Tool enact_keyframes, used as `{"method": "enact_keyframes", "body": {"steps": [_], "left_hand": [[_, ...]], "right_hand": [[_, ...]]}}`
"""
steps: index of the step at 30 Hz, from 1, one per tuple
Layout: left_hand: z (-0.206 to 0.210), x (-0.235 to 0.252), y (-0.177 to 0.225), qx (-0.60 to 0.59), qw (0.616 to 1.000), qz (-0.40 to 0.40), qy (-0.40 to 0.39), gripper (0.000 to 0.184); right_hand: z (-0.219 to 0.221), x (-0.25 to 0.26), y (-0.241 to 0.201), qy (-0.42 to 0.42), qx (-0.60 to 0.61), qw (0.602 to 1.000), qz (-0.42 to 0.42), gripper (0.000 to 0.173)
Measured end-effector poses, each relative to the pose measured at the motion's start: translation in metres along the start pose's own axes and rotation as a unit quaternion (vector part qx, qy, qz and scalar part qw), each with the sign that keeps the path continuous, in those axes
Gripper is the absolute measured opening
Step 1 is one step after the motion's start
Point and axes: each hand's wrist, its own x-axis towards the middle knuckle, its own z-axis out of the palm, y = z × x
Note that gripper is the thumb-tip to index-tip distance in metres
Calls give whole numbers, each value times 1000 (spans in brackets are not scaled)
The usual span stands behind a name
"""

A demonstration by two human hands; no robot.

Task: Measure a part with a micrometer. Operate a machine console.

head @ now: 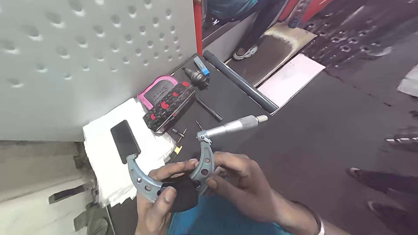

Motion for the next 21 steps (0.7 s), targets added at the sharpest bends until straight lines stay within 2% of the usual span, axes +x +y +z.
{"method": "enact_keyframes", "body": {"steps": [9,14,21], "left_hand": [[-1,12,-5,-27,997,36,-67,34],[5,9,-7,-72,995,23,-71,31],[8,1,-6,-77,994,22,-80,32]], "right_hand": [[8,-12,-11,46,-41,997,-36,23],[10,-23,-13,72,-53,995,-45,24],[12,-32,-13,81,-74,992,-57,25]]}}
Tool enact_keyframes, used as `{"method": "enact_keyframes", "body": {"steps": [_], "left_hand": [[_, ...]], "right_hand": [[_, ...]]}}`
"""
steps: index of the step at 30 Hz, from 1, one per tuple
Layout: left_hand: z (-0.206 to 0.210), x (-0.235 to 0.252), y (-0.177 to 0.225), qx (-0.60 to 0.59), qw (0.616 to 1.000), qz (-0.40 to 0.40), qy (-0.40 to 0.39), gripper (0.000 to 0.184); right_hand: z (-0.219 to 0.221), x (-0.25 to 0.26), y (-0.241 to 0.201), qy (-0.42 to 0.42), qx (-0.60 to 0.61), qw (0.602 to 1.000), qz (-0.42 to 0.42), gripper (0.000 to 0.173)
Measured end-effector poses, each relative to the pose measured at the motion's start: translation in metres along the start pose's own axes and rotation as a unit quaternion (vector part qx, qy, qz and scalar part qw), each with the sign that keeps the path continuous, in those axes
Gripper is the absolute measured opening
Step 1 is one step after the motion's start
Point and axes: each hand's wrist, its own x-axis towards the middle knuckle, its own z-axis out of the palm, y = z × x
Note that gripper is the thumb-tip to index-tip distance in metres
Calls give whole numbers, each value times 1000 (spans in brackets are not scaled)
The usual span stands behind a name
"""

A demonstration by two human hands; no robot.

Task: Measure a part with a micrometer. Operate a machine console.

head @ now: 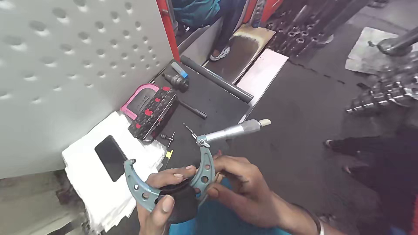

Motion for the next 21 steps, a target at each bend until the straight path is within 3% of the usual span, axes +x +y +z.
{"method": "enact_keyframes", "body": {"steps": [8,11,13,16,21], "left_hand": [[2,-5,0,-67,998,-16,-9,30],[1,-5,-1,-86,996,-13,-24,30],[2,-6,0,-91,996,-13,-16,29],[1,-5,1,-99,995,-5,-19,29],[0,-4,-1,-82,996,9,-43,30]], "right_hand": [[-10,3,-1,-36,-34,998,-26,27],[-22,4,-3,21,-48,999,11,39],[-33,7,-4,70,3,997,34,45],[-52,14,-10,89,54,994,21,56],[-67,20,-25,88,-19,996,-23,54]]}}
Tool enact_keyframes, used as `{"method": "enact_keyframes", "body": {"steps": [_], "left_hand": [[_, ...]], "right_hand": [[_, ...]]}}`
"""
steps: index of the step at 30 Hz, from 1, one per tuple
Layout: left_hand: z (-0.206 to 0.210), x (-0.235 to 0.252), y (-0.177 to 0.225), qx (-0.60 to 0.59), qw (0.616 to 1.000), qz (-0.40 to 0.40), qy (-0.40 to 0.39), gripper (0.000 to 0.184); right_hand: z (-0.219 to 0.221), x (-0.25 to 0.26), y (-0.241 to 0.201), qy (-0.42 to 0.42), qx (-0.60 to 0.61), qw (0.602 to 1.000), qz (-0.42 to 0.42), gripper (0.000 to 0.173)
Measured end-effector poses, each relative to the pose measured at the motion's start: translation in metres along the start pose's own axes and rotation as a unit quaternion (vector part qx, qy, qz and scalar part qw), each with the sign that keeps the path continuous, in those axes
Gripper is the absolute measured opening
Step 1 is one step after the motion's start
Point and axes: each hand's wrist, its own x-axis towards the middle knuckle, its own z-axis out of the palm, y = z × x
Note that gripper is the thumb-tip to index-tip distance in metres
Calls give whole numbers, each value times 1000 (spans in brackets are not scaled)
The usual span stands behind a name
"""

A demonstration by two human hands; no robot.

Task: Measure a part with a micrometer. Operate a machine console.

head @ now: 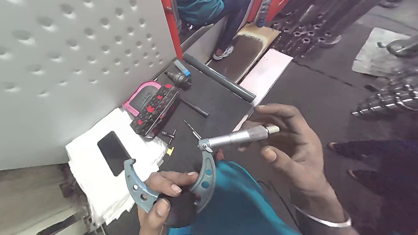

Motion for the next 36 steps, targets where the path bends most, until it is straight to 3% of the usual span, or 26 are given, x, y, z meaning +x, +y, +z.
{"method": "enact_keyframes", "body": {"steps": [8,22,36], "left_hand": [[0,0,3,32,999,13,-12,31],[-7,3,3,53,997,21,-49,28],[-8,5,2,63,997,26,-33,28]], "right_hand": [[-6,4,-4,-14,-58,998,-34,28],[-12,7,0,-8,-105,994,-36,28],[-13,10,-1,-40,-113,992,-47,25]]}}
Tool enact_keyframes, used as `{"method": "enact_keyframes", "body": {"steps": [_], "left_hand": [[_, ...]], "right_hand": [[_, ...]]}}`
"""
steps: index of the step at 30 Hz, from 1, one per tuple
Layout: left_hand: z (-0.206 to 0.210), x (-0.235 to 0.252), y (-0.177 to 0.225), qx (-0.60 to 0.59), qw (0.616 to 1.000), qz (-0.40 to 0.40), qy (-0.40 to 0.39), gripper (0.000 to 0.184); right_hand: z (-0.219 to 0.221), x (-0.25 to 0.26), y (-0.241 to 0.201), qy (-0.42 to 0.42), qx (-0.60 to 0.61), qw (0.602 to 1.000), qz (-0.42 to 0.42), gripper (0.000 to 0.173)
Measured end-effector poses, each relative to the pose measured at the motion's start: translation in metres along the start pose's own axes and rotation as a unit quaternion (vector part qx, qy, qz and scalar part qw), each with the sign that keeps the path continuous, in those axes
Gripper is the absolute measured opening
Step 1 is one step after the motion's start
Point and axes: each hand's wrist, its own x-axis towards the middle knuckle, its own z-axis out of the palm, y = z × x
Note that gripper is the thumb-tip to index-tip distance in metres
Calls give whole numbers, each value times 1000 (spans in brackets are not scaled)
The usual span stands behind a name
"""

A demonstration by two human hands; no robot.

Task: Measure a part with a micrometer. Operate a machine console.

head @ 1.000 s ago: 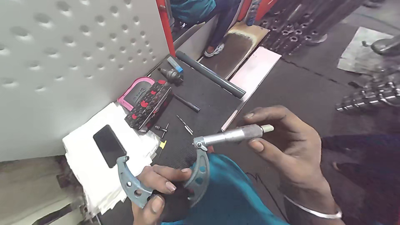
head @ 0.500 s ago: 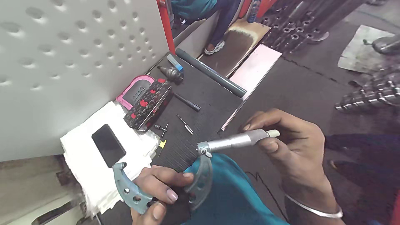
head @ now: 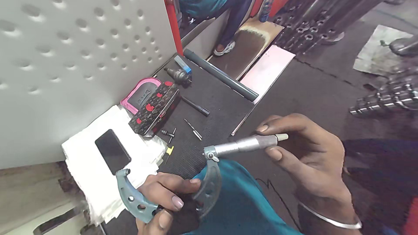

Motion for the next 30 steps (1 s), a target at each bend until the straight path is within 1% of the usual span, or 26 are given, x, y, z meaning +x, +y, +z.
{"method": "enact_keyframes", "body": {"steps": [7,9,11,13,18,25,27,30], "left_hand": [[0,0,1,-3,1000,-1,5,28],[0,1,1,0,1000,-1,5,28],[0,1,2,1,1000,-2,3,28],[0,2,1,1,1000,0,2,27],[0,3,1,-13,1000,-2,5,27],[0,3,2,-1,1000,-5,8,27],[0,3,2,-2,1000,-6,10,28],[0,2,1,-2,1000,-3,6,28]], "right_hand": [[-2,2,1,-18,31,999,-24,17],[-4,3,0,-15,31,999,-17,21],[-4,3,0,-9,6,1000,0,32],[-5,3,0,-7,-23,1000,12,34],[-6,2,-2,-17,-16,1000,7,26],[-8,4,-1,-36,19,999,-14,17],[-8,4,-1,-32,23,999,-12,20],[-7,4,-1,-16,-15,1000,5,32]]}}
